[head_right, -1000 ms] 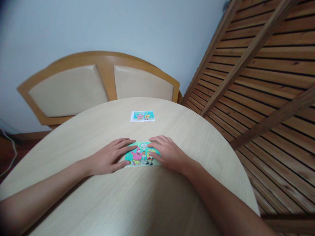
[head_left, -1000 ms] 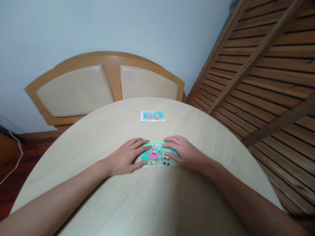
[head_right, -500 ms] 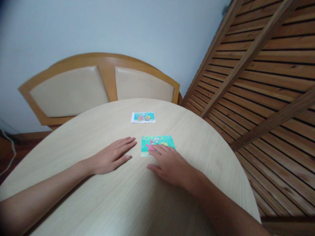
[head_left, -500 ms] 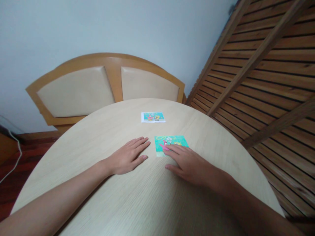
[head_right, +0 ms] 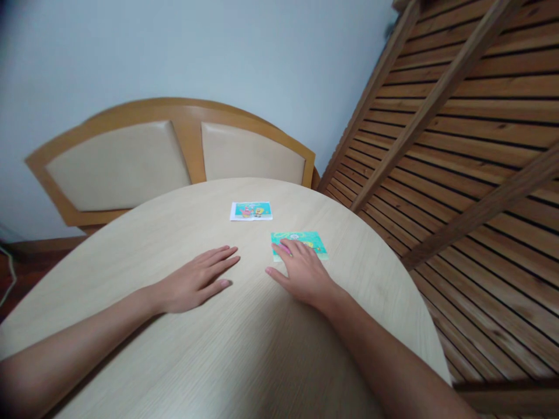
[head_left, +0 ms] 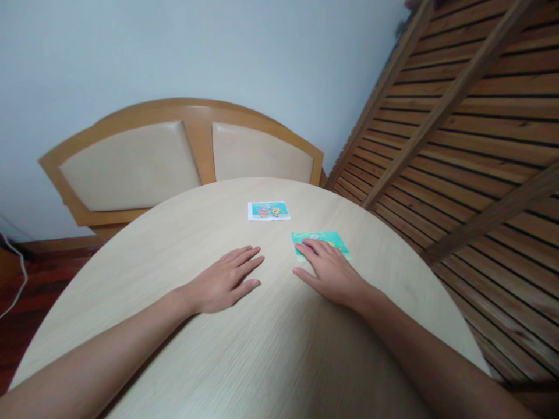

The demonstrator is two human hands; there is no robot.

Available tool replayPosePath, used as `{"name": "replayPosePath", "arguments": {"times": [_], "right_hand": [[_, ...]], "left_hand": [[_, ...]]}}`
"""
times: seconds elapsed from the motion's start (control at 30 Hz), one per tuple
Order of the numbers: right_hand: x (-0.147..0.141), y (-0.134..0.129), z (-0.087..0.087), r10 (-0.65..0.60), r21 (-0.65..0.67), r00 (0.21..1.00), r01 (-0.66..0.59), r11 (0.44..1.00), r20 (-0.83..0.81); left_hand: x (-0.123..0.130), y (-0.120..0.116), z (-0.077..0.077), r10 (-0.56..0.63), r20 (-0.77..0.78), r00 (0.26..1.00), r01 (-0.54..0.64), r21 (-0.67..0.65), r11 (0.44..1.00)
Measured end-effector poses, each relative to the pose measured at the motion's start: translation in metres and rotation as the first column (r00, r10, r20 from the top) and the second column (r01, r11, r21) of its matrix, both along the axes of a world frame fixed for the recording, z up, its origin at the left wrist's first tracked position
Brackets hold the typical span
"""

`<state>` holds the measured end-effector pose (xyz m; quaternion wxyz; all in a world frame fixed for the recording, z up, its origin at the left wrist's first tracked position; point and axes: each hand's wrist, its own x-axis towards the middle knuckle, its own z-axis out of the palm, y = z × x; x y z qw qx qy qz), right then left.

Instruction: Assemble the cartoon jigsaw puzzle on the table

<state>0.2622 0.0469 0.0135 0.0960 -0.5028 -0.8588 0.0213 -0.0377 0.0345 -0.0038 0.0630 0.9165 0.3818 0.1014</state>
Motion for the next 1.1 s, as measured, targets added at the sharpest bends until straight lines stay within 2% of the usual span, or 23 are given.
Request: {"name": "replayPosePath", "arguments": {"times": [0.23,0.43,0.53,0.7,0.9,1.0,1.1], "right_hand": [[0.0,0.005,-0.006,-0.012,-0.066,1.0,0.012,0.998,0.001],[0.005,0.014,-0.022,-0.121,-0.127,0.993,0.12,0.985,0.007],[0.008,0.032,-0.026,-0.159,-0.142,0.987,0.158,0.977,0.0],[0.012,0.079,-0.019,-0.193,-0.245,0.981,0.195,0.95,0.034],[0.002,0.12,-0.021,-0.228,-0.183,0.973,0.228,0.956,0.021],[-0.002,0.127,-0.024,-0.231,-0.145,0.973,0.229,0.962,0.003],[-0.003,0.125,-0.025,-0.23,-0.102,0.973,0.227,0.968,-0.015]], "left_hand": [[0.001,0.0,0.0,0.002,0.004,1.0,-0.002,0.001,1.0],[0.002,0.001,-0.001,-0.001,0.029,1.0,0.001,0.007,1.0],[0.001,0.002,-0.003,-0.005,0.056,0.998,0.004,0.018,1.0],[0.001,0.003,-0.005,-0.008,0.061,0.998,0.007,0.022,1.0],[0.003,0.009,-0.001,-0.014,0.124,0.992,0.008,0.051,0.999],[0.004,0.016,0.0,0.005,0.188,0.982,-0.017,0.062,0.998],[0.003,0.021,-0.003,0.014,0.168,0.986,-0.027,0.075,0.997]]}}
